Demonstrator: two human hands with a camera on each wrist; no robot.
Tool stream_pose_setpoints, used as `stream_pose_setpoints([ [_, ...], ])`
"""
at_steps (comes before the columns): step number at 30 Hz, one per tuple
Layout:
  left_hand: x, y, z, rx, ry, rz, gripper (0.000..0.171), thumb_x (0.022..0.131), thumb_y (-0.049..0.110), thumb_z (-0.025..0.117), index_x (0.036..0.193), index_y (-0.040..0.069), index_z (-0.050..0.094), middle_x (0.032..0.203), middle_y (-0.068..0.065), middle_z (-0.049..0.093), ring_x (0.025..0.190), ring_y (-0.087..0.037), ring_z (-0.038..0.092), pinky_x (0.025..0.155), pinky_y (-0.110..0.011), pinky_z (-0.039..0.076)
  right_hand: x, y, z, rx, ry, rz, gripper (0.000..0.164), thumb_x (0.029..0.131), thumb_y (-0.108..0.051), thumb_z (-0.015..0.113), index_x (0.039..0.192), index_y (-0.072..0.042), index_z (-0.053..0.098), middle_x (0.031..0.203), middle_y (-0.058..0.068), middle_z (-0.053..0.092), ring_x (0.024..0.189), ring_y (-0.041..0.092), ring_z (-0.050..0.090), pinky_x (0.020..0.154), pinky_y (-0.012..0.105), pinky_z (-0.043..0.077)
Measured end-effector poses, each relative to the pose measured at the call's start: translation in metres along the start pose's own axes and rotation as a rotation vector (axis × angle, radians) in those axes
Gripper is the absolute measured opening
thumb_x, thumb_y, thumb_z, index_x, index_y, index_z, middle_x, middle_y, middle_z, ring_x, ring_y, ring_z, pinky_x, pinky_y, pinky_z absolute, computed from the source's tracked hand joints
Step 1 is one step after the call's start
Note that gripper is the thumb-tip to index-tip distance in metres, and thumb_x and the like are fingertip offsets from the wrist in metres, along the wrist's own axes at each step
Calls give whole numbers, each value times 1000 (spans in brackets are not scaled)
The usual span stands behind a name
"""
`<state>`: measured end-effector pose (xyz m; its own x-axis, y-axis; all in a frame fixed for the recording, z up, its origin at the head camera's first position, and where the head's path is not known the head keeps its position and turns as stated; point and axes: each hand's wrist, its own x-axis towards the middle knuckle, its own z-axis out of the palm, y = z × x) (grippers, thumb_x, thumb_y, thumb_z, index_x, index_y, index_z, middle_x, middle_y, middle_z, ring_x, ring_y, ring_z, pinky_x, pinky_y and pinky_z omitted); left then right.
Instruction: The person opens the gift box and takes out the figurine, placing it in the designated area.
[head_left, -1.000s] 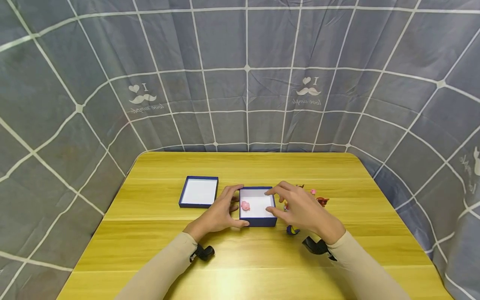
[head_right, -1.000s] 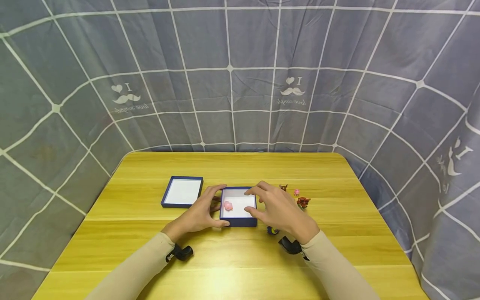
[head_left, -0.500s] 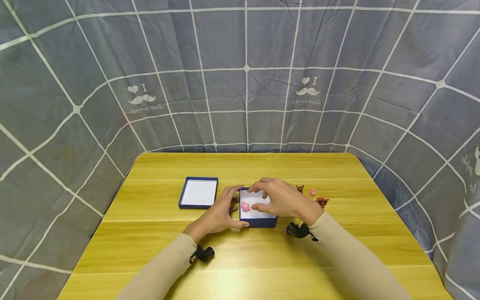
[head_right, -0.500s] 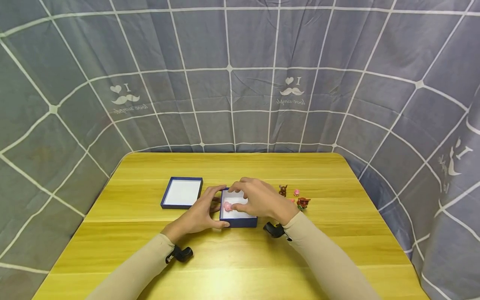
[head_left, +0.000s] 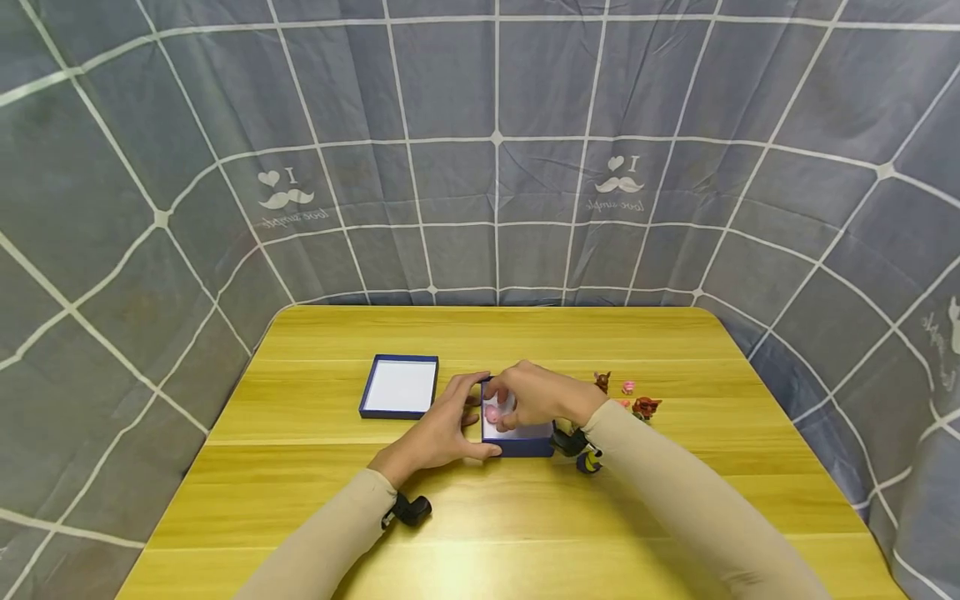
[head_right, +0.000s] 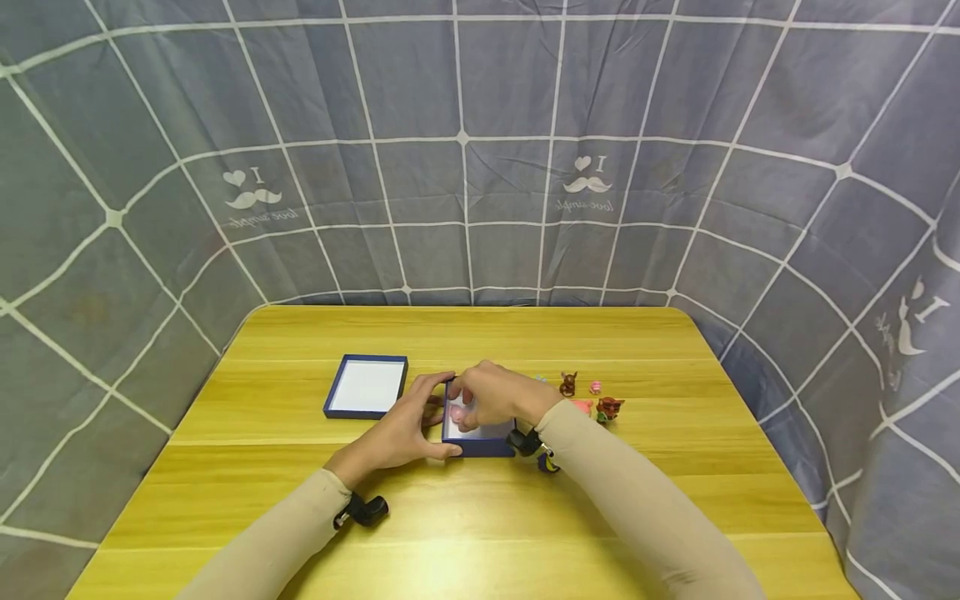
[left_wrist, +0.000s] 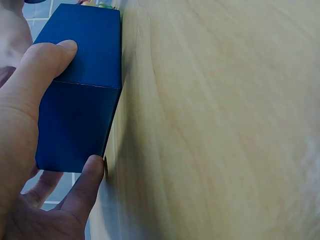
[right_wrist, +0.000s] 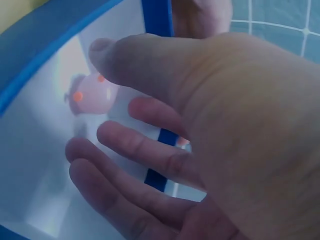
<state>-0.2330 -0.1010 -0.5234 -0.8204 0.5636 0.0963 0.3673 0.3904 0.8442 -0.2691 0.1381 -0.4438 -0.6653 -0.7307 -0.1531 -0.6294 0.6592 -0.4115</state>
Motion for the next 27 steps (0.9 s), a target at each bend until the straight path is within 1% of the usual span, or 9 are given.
stream_pose_setpoints([
  [4, 0, 0, 0, 20, 8, 10, 122, 91, 33, 105, 184, 11, 28, 180, -14, 37, 154, -33, 61, 128, -41, 60, 7, 2, 0, -48, -20, -9, 40, 102, -23, 92, 137, -6, 83, 108, 4, 88, 87, 11, 79, 90, 34, 71],
  [7, 1, 0, -1, 35, 11, 5, 124, 90, 34, 105, 184, 13, 28, 181, -12, 37, 153, -31, 61, 127, -39, 60, 11, 2, 0, -64, -31, 6, 35, 103, -23, 91, 134, -7, 85, 105, 1, 89, 88, 10, 79, 90, 33, 71],
  [10, 1, 1, -2, 41, 9, 2, 124, 90, 34, 106, 184, 14, 28, 181, -11, 37, 153, -29, 62, 127, -38, 60, 15, 2, 1, -75, -43, 26, 31, 103, -23, 93, 130, -10, 87, 102, -1, 89, 88, 8, 77, 87, 30, 69],
  [15, 0, 1, -1, 43, 10, 8, 122, 90, 34, 105, 183, 14, 29, 181, -13, 38, 153, -29, 62, 127, -39, 60, 20, 2, 6, -60, -41, 21, 23, 103, -17, 93, 124, -8, 89, 99, 2, 88, 82, 7, 75, 79, 26, 67],
  [18, 0, 1, 0, 48, 9, 3, 121, 90, 33, 105, 183, 17, 30, 181, -12, 37, 154, -28, 62, 128, -38, 59, 21, 1, 8, -45, -32, 18, 17, 104, -15, 91, 119, -7, 90, 98, 3, 88, 81, 6, 76, 77, 25, 67],
  [22, 0, 2, 0, 57, 11, 2, 120, 90, 35, 105, 182, 20, 31, 181, -12, 37, 153, -28, 62, 128, -38, 59, 20, 0, 7, -35, -22, 10, 12, 106, -15, 89, 115, -8, 90, 98, 3, 88, 81, 4, 76, 78, 23, 67],
  [25, 0, 2, -1, 48, 13, 9, 120, 90, 35, 105, 183, 19, 30, 181, -14, 38, 152, -29, 62, 128, -40, 59, 21, 2, 6, -40, -15, -6, 8, 106, -14, 88, 112, -9, 90, 96, 3, 88, 79, 3, 74, 76, 22, 65],
  [27, 0, 2, -2, 37, 9, 6, 121, 90, 34, 105, 183, 18, 30, 181, -13, 37, 152, -29, 62, 128, -39, 59, 22, 3, 5, -46, -12, -20, 7, 107, -14, 87, 111, -10, 90, 95, 3, 87, 78, 3, 73, 75, 21, 64],
])
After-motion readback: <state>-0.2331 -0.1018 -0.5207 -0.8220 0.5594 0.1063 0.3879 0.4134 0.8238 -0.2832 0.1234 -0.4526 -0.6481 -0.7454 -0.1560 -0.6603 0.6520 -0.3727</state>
